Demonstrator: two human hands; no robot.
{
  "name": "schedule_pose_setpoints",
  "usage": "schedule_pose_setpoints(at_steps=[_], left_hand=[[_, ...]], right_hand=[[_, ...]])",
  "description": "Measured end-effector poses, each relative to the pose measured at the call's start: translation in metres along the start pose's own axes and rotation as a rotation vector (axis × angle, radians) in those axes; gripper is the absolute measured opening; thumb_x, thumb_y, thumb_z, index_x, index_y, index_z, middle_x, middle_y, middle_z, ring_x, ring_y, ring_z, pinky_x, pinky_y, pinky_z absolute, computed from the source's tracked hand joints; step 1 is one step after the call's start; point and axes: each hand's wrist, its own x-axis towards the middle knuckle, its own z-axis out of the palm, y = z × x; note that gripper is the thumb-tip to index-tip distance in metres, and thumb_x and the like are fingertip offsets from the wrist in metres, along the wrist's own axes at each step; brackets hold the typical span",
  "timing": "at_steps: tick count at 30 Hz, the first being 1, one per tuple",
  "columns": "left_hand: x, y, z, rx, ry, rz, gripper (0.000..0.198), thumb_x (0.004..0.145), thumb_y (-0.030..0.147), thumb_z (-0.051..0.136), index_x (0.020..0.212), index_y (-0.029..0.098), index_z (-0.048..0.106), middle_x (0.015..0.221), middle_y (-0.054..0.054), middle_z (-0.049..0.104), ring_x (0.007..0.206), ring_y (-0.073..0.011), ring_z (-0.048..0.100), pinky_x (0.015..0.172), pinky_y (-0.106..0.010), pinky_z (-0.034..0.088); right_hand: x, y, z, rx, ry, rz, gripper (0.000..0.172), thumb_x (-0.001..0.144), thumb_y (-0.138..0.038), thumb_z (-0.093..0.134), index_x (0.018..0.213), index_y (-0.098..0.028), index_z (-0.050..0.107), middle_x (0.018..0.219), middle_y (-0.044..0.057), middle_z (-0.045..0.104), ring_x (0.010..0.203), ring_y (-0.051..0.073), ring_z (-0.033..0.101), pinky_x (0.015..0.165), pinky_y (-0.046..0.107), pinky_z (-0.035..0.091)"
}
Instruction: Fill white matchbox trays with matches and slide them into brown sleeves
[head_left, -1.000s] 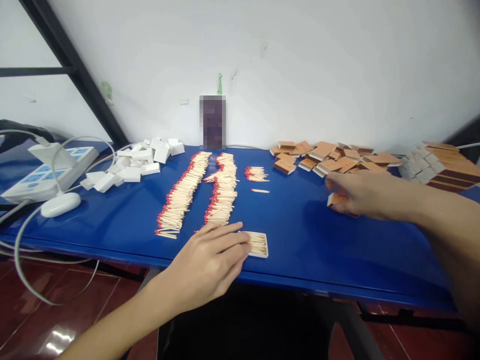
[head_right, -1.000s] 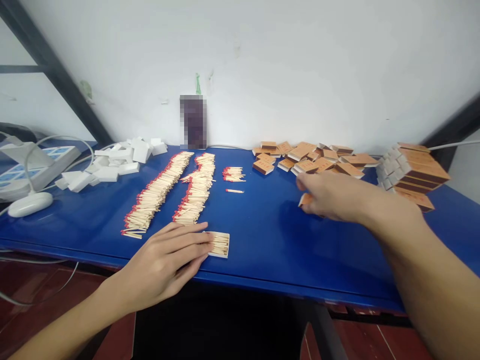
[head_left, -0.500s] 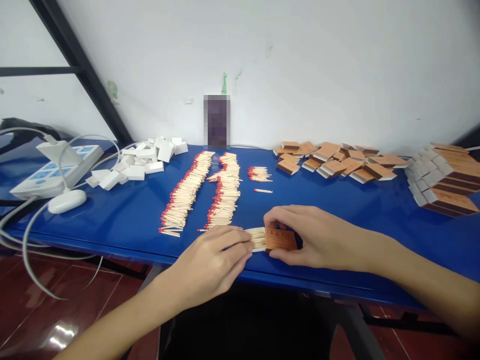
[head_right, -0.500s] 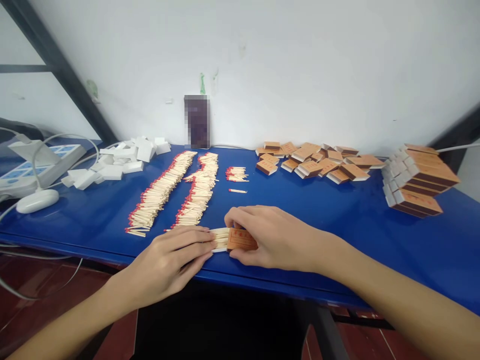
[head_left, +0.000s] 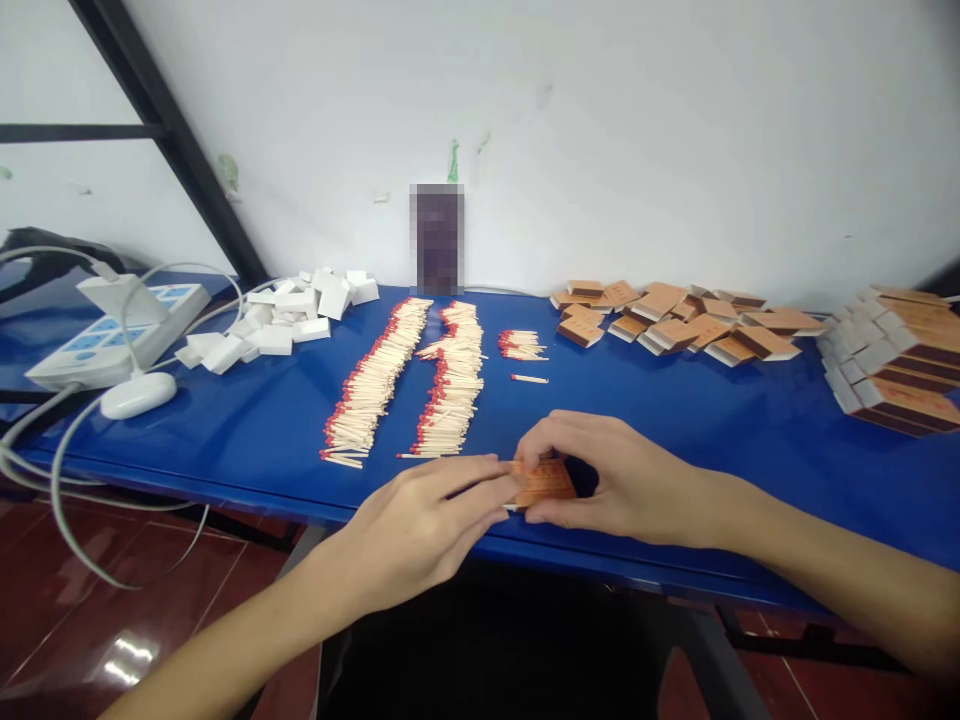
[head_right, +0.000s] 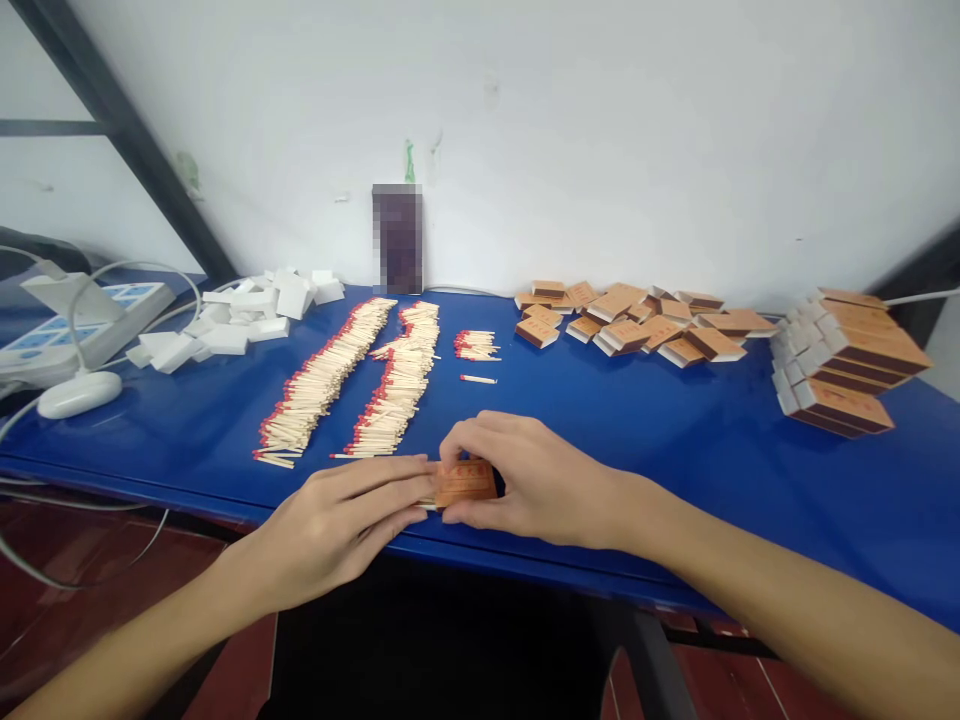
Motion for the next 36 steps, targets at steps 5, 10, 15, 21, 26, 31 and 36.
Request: schedule_pose_setpoints(at_steps=[5, 10, 15, 21, 26, 31, 36], left_hand=[[-0.001, 0.002, -0.003, 0.024, -0.058, -0.071, 0.050, 0.101, 0.022, 0.049, 0.148, 0.025, 0.035, 0.156, -0.011, 0.036, 0.132, -0.0234, 0.053, 0.100, -0.036, 0.056], [0.001, 0.005, -0.004, 0.039, -0.046, -0.122, 0.034, 0.100, 0.035, 0.052, 0.130, 0.018, 0.048, 0.133, -0.013, 0.053, 0.114, -0.0234, 0.061, 0.089, -0.035, 0.057], [0.006, 0.007, -0.005, 0.165, -0.092, -0.044, 0.025, 0.101, 0.035, 0.049, 0.085, 0.017, 0.055, 0.083, -0.002, 0.056, 0.080, -0.0184, 0.055, 0.080, -0.034, 0.049], [0.008, 0.009, -0.008, 0.134, -0.154, -0.053, 0.025, 0.103, 0.033, 0.045, 0.087, 0.016, 0.055, 0.083, -0.001, 0.056, 0.076, -0.0163, 0.053, 0.076, -0.030, 0.045], [0.007, 0.009, -0.008, 0.141, -0.172, -0.066, 0.027, 0.104, 0.034, 0.041, 0.088, 0.017, 0.054, 0.084, -0.002, 0.056, 0.075, -0.0164, 0.053, 0.072, -0.030, 0.045], [0.007, 0.008, -0.008, 0.118, -0.130, -0.049, 0.025, 0.104, 0.035, 0.044, 0.088, 0.018, 0.054, 0.082, -0.001, 0.057, 0.075, -0.0162, 0.054, 0.072, -0.029, 0.044], [0.005, 0.007, -0.009, 0.058, -0.101, -0.074, 0.020, 0.101, 0.033, 0.048, 0.089, 0.019, 0.055, 0.079, 0.000, 0.057, 0.075, -0.0159, 0.054, 0.076, -0.030, 0.043]], right_hand=[[0.003, -0.001, 0.014, 0.022, 0.076, -0.122, 0.029, 0.090, -0.048, 0.063, 0.091, -0.019, 0.061, 0.083, 0.003, 0.064, 0.076, 0.016, 0.056, 0.067, 0.028, 0.046], [0.002, 0.001, 0.012, 0.032, 0.079, -0.184, 0.030, 0.091, -0.048, 0.062, 0.093, -0.018, 0.061, 0.088, 0.005, 0.066, 0.080, 0.016, 0.058, 0.070, 0.028, 0.048], [0.001, 0.001, 0.007, 0.073, 0.044, -0.205, 0.023, 0.089, -0.040, 0.067, 0.094, -0.019, 0.060, 0.098, 0.007, 0.070, 0.087, 0.016, 0.061, 0.076, 0.029, 0.051], [0.002, 0.001, 0.010, 0.072, 0.076, -0.249, 0.019, 0.090, -0.036, 0.067, 0.093, -0.019, 0.061, 0.100, 0.007, 0.071, 0.088, 0.016, 0.062, 0.077, 0.029, 0.052], [0.001, 0.004, 0.011, 0.053, 0.095, -0.280, 0.018, 0.090, -0.034, 0.067, 0.094, -0.019, 0.059, 0.100, 0.007, 0.071, 0.088, 0.016, 0.061, 0.077, 0.029, 0.051], [-0.002, -0.002, 0.007, -0.003, 0.031, -0.229, 0.017, 0.091, -0.033, 0.066, 0.097, -0.020, 0.058, 0.102, 0.005, 0.069, 0.089, 0.015, 0.060, 0.078, 0.029, 0.050], [-0.014, -0.002, -0.019, -0.210, 0.070, -0.184, 0.011, 0.092, -0.024, 0.060, 0.103, -0.023, 0.060, 0.111, 0.007, 0.068, 0.101, 0.020, 0.060, 0.086, 0.034, 0.050]])
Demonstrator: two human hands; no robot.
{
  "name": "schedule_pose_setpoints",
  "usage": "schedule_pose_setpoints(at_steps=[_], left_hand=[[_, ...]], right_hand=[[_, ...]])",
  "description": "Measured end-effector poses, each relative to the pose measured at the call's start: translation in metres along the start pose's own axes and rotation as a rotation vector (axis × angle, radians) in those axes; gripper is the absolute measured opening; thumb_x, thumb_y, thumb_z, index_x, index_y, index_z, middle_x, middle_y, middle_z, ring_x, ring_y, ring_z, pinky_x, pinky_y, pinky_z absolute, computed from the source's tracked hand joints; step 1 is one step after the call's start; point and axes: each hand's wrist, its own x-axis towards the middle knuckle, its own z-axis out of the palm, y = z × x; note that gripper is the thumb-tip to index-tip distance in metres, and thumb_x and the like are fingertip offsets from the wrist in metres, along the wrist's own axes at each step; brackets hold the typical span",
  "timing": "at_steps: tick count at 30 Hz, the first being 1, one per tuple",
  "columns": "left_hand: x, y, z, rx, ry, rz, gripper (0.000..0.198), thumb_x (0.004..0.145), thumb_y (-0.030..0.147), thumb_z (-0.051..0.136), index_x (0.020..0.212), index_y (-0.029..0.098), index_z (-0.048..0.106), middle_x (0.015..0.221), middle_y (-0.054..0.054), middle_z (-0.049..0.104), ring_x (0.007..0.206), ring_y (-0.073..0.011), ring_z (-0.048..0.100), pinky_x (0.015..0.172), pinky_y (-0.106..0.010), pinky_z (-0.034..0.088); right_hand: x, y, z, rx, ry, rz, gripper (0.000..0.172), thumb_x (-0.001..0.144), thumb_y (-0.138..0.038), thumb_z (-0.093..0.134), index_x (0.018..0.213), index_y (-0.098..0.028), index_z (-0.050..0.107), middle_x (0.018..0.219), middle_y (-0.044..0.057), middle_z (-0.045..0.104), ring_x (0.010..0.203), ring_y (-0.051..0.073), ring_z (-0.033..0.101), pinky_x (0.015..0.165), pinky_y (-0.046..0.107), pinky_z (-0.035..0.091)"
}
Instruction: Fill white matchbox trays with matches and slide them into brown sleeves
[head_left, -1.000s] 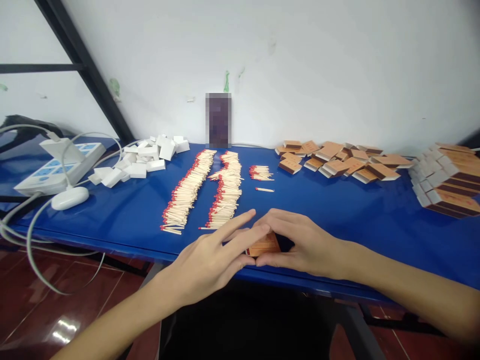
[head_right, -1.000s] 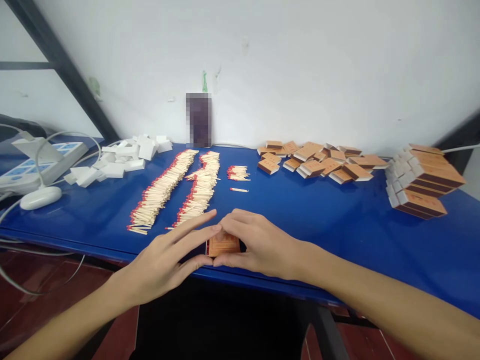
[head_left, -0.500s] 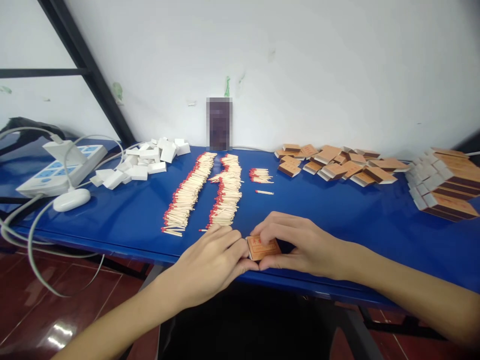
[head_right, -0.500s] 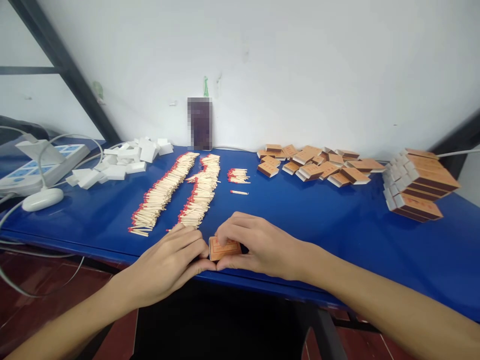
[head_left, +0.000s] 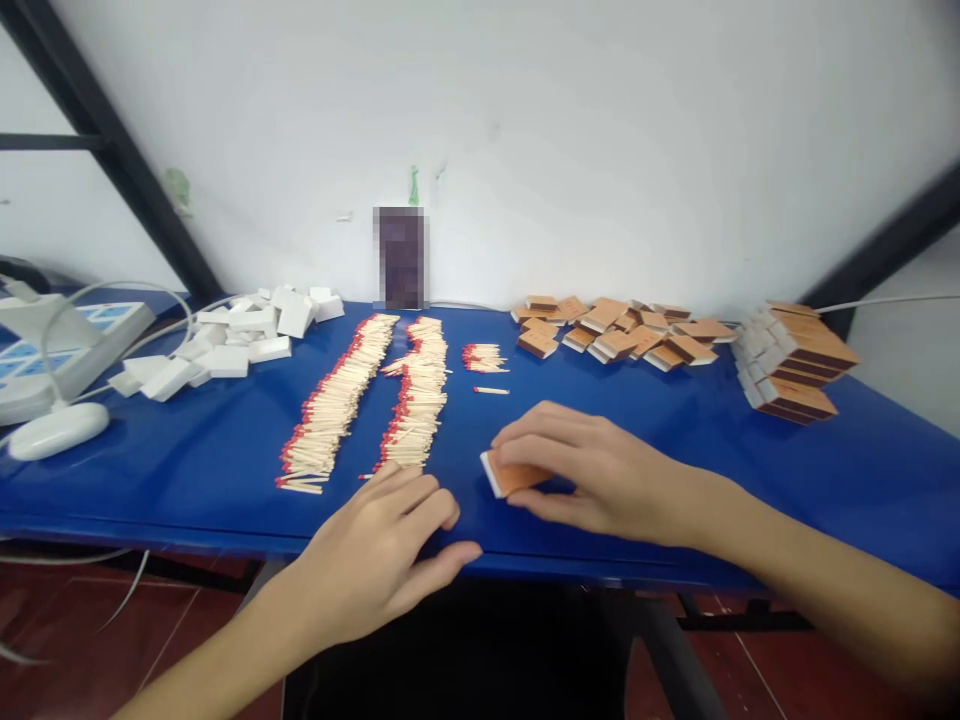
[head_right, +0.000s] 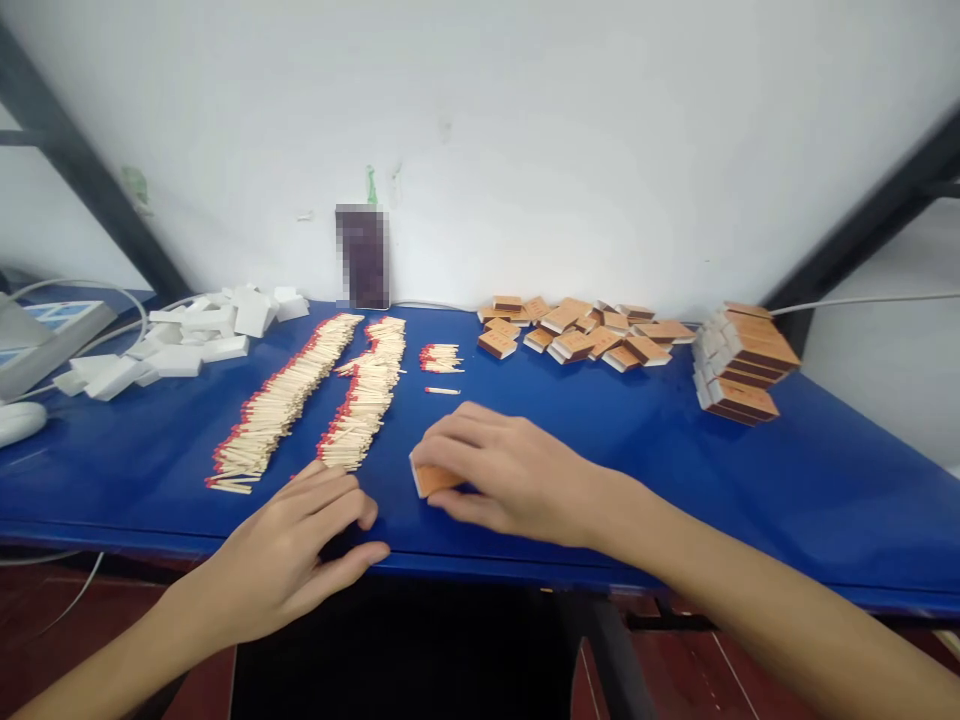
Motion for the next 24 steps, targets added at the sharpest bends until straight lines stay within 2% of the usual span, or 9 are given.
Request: schedule_pose_setpoints(at_steps=[3, 8, 9, 10, 11, 14, 18, 21, 24], left_hand=[[-0.001, -0.002, 0.001, 0.031, 0.026, 0.034, 0.018, 0.101, 0.029, 0.047, 0.089, 0.019, 0.056, 0.078, 0.001, 0.056, 0.073, -0.0160, 0.053, 0.077, -0.030, 0.041], [0.001, -0.003, 0.004, 0.117, 0.081, 0.115, 0.019, 0.100, 0.023, 0.046, 0.085, 0.019, 0.058, 0.074, 0.001, 0.054, 0.068, -0.0159, 0.051, 0.075, -0.030, 0.038], [0.002, -0.002, 0.004, 0.129, 0.086, 0.123, 0.020, 0.100, 0.023, 0.046, 0.084, 0.019, 0.057, 0.073, 0.001, 0.054, 0.068, -0.0159, 0.051, 0.075, -0.031, 0.038], [0.002, -0.002, 0.005, 0.141, 0.091, 0.128, 0.020, 0.100, 0.022, 0.046, 0.083, 0.019, 0.057, 0.073, 0.001, 0.054, 0.067, -0.0160, 0.051, 0.076, -0.031, 0.038], [0.002, -0.002, 0.005, 0.153, 0.097, 0.133, 0.020, 0.100, 0.022, 0.046, 0.083, 0.019, 0.056, 0.073, 0.001, 0.054, 0.067, -0.0160, 0.051, 0.077, -0.031, 0.037], [0.003, -0.002, 0.004, 0.182, 0.115, 0.140, 0.019, 0.099, 0.019, 0.046, 0.082, 0.020, 0.055, 0.072, 0.002, 0.055, 0.067, -0.0159, 0.051, 0.080, -0.032, 0.037], [0.004, -0.003, 0.003, 0.178, 0.116, 0.139, 0.019, 0.098, 0.017, 0.046, 0.082, 0.020, 0.056, 0.072, 0.002, 0.056, 0.067, -0.0156, 0.053, 0.077, -0.031, 0.037], [0.004, -0.003, 0.004, 0.182, 0.125, 0.130, 0.019, 0.097, 0.018, 0.047, 0.081, 0.021, 0.056, 0.072, 0.002, 0.056, 0.066, -0.0157, 0.053, 0.074, -0.030, 0.037], [0.003, -0.004, 0.005, 0.197, 0.141, 0.127, 0.019, 0.097, 0.018, 0.047, 0.081, 0.021, 0.056, 0.072, 0.002, 0.056, 0.066, -0.0160, 0.053, 0.074, -0.031, 0.036]], right_hand=[[-0.037, 0.023, -0.030, -0.173, 0.138, 0.155, 0.002, 0.091, -0.023, 0.058, 0.092, -0.024, 0.057, 0.108, 0.007, 0.068, 0.101, 0.022, 0.061, 0.087, 0.037, 0.049], [-0.143, 0.070, -0.081, -0.547, 0.344, 0.805, 0.012, 0.090, -0.035, 0.055, 0.095, -0.024, 0.053, 0.094, 0.010, 0.067, 0.086, 0.030, 0.063, 0.075, 0.041, 0.047], [-0.161, 0.076, -0.087, -0.581, 0.360, 0.890, 0.016, 0.088, -0.038, 0.057, 0.093, -0.024, 0.053, 0.089, 0.010, 0.067, 0.083, 0.031, 0.064, 0.072, 0.041, 0.047], [-0.175, 0.080, -0.090, -0.581, 0.346, 0.955, 0.017, 0.088, -0.040, 0.057, 0.094, -0.024, 0.053, 0.092, 0.010, 0.068, 0.083, 0.031, 0.065, 0.072, 0.041, 0.047], [-0.186, 0.083, -0.092, -0.588, 0.387, 0.999, 0.016, 0.088, -0.038, 0.057, 0.094, -0.024, 0.054, 0.095, 0.012, 0.069, 0.084, 0.031, 0.066, 0.072, 0.040, 0.048], [-0.201, 0.088, -0.088, -0.617, 0.384, 0.993, 0.019, 0.089, -0.036, 0.056, 0.101, -0.022, 0.059, 0.099, 0.015, 0.072, 0.087, 0.033, 0.067, 0.073, 0.041, 0.049], [-0.203, 0.103, -0.077, -0.618, 0.387, 0.864, 0.023, 0.091, -0.036, 0.052, 0.102, -0.020, 0.064, 0.106, 0.018, 0.072, 0.097, 0.034, 0.066, 0.080, 0.043, 0.050], [-0.205, 0.121, -0.071, -0.631, 0.476, 0.839, 0.020, 0.086, -0.036, 0.056, 0.087, -0.021, 0.068, 0.102, 0.015, 0.070, 0.096, 0.034, 0.066, 0.081, 0.046, 0.052], [-0.209, 0.133, -0.068, -0.645, 0.517, 0.853, 0.020, 0.083, -0.035, 0.057, 0.084, -0.021, 0.070, 0.102, 0.015, 0.066, 0.092, 0.032, 0.066, 0.083, 0.046, 0.053]])
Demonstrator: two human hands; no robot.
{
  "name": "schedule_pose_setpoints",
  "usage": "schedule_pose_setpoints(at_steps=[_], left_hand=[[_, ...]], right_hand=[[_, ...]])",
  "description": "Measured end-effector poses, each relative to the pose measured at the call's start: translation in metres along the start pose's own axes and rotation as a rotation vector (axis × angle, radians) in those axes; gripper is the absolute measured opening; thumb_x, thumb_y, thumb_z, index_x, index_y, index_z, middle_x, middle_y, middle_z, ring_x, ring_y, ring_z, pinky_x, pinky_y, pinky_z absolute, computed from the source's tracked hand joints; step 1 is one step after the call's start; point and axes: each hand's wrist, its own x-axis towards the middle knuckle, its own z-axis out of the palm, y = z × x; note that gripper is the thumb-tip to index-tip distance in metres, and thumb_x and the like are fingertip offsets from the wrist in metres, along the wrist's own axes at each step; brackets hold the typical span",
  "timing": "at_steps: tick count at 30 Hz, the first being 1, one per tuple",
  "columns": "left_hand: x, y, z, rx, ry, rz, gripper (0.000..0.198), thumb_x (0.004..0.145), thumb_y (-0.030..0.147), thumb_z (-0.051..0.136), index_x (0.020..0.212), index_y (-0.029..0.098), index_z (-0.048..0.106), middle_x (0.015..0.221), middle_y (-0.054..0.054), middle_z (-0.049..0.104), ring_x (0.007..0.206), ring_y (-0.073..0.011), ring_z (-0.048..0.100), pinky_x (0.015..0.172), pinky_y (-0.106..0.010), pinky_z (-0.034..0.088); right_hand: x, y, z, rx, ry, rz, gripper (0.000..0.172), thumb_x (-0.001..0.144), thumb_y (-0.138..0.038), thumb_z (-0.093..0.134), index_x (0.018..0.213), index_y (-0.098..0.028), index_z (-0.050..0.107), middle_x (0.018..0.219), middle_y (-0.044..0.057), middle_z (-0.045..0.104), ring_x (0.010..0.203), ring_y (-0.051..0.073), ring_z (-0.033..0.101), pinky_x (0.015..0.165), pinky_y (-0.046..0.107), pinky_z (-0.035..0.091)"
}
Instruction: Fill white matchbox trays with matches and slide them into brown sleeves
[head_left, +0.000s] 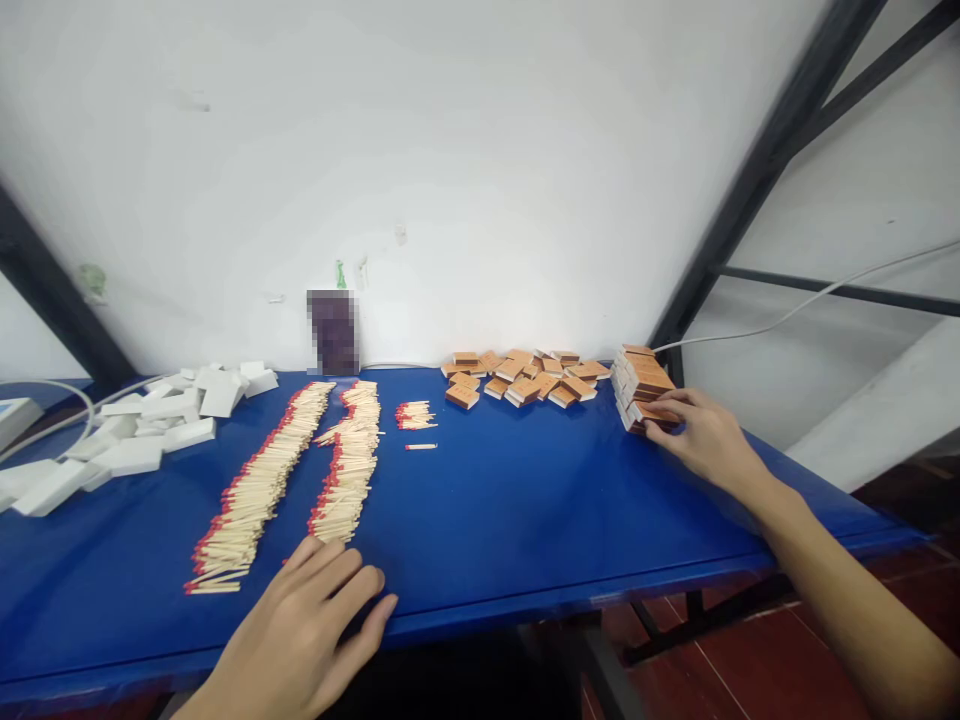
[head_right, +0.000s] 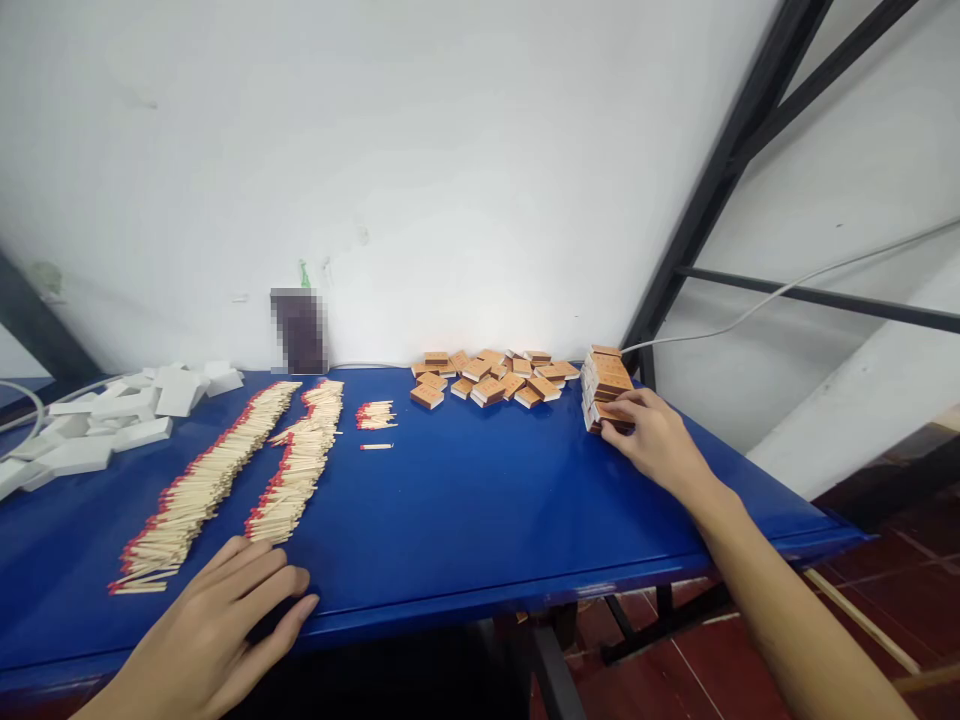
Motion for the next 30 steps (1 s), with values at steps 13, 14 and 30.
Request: schedule_pose_setpoints(at_steps=[13, 14, 30], left_hand=[[0.004, 0.002, -0.001, 0.025, 0.048, 0.010, 0.019, 0.097, 0.020, 0.047, 0.081, 0.021, 0.057, 0.072, 0.002, 0.058, 0.068, -0.0163, 0.056, 0.078, -0.032, 0.037], [0.004, 0.002, -0.002, 0.025, 0.046, 0.006, 0.019, 0.097, 0.020, 0.047, 0.081, 0.021, 0.057, 0.072, 0.002, 0.058, 0.068, -0.0162, 0.056, 0.078, -0.032, 0.037], [0.003, 0.001, -0.001, 0.012, 0.021, 0.011, 0.018, 0.098, 0.019, 0.046, 0.082, 0.020, 0.054, 0.073, 0.002, 0.055, 0.068, -0.0163, 0.051, 0.078, -0.032, 0.033]], right_hand=[[0.004, -0.014, -0.001, -0.054, -0.084, 0.095, 0.040, 0.092, -0.047, 0.048, 0.096, -0.015, 0.071, 0.103, 0.017, 0.068, 0.099, 0.034, 0.064, 0.087, 0.049, 0.051], [0.005, -0.016, -0.001, -0.067, -0.088, 0.103, 0.041, 0.092, -0.047, 0.047, 0.096, -0.014, 0.071, 0.103, 0.017, 0.068, 0.099, 0.034, 0.064, 0.086, 0.048, 0.051], [0.003, -0.025, 0.008, -0.232, -0.018, 0.121, 0.031, 0.091, -0.038, 0.053, 0.096, -0.017, 0.075, 0.103, 0.012, 0.073, 0.085, 0.027, 0.067, 0.064, 0.035, 0.047]])
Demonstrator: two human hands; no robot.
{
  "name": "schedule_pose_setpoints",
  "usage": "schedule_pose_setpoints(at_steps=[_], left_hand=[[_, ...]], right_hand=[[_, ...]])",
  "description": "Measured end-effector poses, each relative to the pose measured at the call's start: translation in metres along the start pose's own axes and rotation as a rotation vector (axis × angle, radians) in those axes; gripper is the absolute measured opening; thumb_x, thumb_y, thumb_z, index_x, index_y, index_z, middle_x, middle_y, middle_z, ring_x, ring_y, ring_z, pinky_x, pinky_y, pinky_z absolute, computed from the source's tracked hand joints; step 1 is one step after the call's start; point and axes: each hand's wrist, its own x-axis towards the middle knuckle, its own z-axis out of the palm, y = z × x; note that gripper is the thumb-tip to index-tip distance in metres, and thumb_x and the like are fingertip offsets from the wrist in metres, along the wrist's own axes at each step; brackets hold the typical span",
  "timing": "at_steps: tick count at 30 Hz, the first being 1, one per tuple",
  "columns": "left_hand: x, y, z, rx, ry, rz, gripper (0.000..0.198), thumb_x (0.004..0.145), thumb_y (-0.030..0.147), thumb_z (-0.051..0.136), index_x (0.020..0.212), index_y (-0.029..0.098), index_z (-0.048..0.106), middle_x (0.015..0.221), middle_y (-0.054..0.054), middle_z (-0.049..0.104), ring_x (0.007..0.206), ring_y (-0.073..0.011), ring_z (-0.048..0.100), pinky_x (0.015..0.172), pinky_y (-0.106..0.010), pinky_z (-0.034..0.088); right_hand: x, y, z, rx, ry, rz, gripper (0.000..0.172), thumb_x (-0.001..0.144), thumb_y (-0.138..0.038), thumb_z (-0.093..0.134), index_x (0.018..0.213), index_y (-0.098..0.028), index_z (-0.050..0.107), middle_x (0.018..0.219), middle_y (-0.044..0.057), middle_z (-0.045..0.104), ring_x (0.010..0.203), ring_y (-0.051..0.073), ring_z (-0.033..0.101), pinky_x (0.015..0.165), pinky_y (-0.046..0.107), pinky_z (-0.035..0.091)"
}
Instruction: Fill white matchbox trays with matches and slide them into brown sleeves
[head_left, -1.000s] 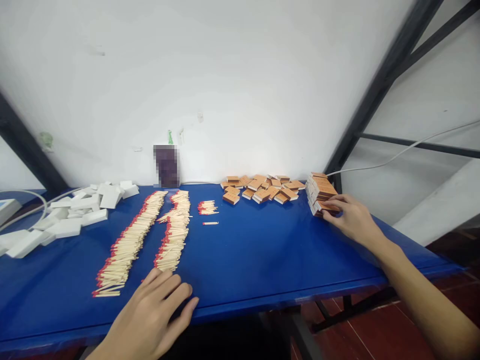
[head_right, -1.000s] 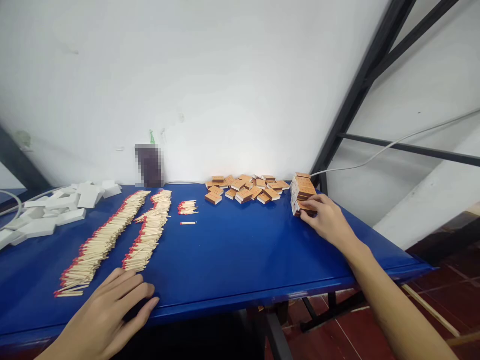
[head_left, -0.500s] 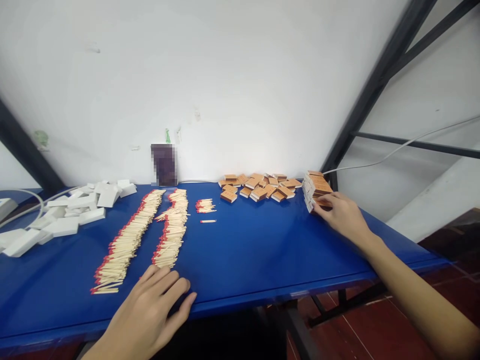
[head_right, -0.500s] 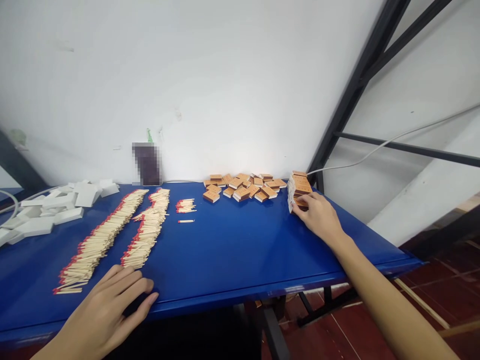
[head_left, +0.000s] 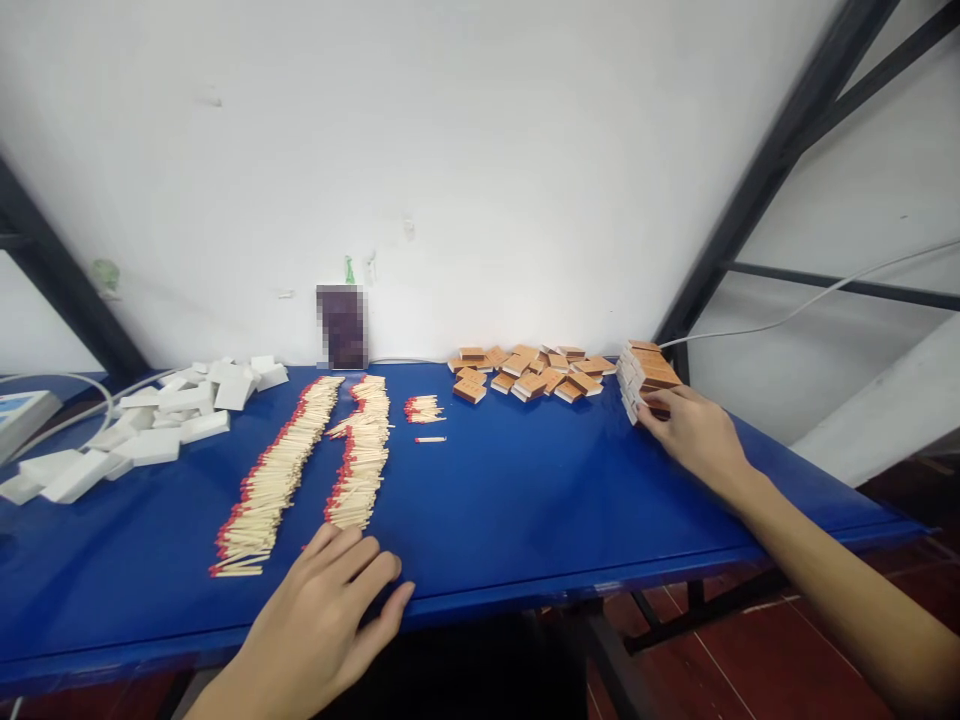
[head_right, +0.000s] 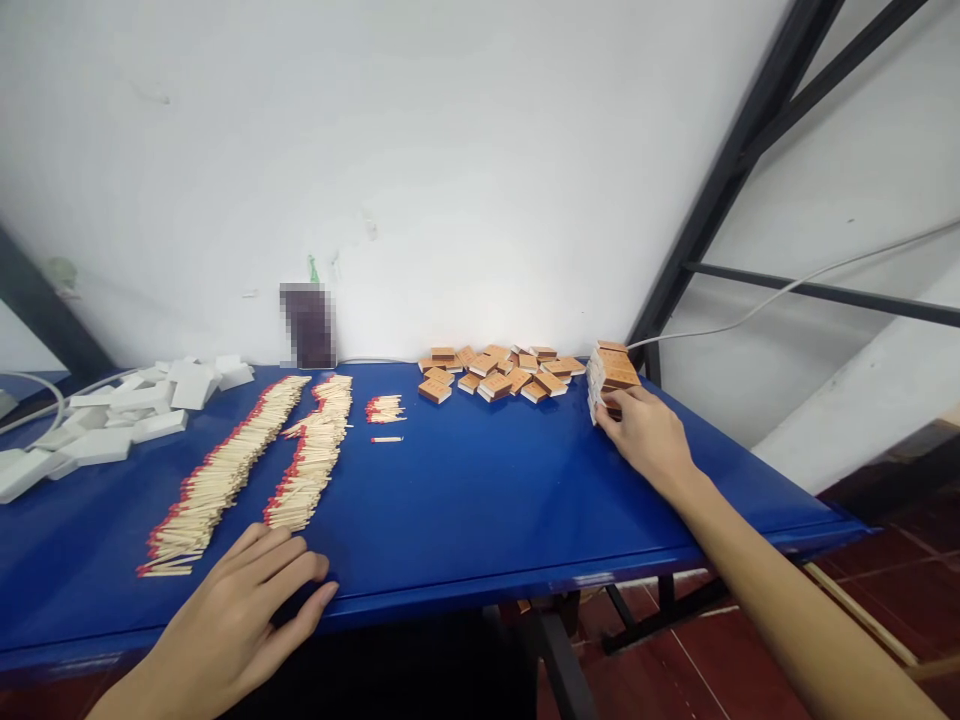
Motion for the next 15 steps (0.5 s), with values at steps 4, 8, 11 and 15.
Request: schedule_pose_setpoints(at_steps=[4, 8, 11, 15], left_hand=[[-0.002, 0.002, 0.001, -0.042, 0.016, -0.013, 0.018, 0.098, 0.018, 0.048, 0.082, 0.019, 0.056, 0.072, 0.001, 0.055, 0.068, -0.0160, 0.048, 0.078, -0.033, 0.034], [-0.002, 0.007, 0.000, -0.141, 0.119, -0.005, 0.018, 0.094, 0.011, 0.052, 0.078, 0.019, 0.056, 0.065, 0.003, 0.052, 0.064, -0.0141, 0.043, 0.069, -0.030, 0.034], [0.000, 0.000, -0.012, -0.224, 0.221, -0.038, 0.022, 0.093, 0.008, 0.050, 0.074, 0.018, 0.054, 0.061, 0.003, 0.050, 0.059, -0.0121, 0.041, 0.062, -0.027, 0.034], [-0.005, -0.045, -0.049, -0.040, 0.240, -0.202, 0.018, 0.095, 0.018, 0.052, 0.077, 0.019, 0.059, 0.068, 0.002, 0.060, 0.065, -0.0126, 0.052, 0.065, -0.026, 0.039]], right_hand=[[-0.010, -0.013, -0.014, -0.118, 0.233, -0.096, 0.034, 0.094, -0.040, 0.053, 0.100, -0.014, 0.075, 0.098, 0.015, 0.074, 0.093, 0.031, 0.065, 0.061, 0.035, 0.044], [-0.015, -0.037, -0.020, 0.072, 0.295, -0.442, 0.026, 0.094, -0.029, 0.053, 0.093, -0.014, 0.074, 0.090, 0.012, 0.075, 0.085, 0.025, 0.067, 0.075, 0.036, 0.051], [-0.009, -0.067, -0.016, 0.219, 0.127, -0.663, 0.024, 0.095, -0.027, 0.051, 0.097, -0.017, 0.073, 0.092, 0.010, 0.074, 0.083, 0.023, 0.068, 0.076, 0.035, 0.054], [0.008, -0.119, -0.009, 0.280, -0.013, -0.784, 0.026, 0.097, -0.027, 0.047, 0.105, -0.019, 0.071, 0.100, 0.010, 0.073, 0.092, 0.024, 0.069, 0.079, 0.036, 0.056]])
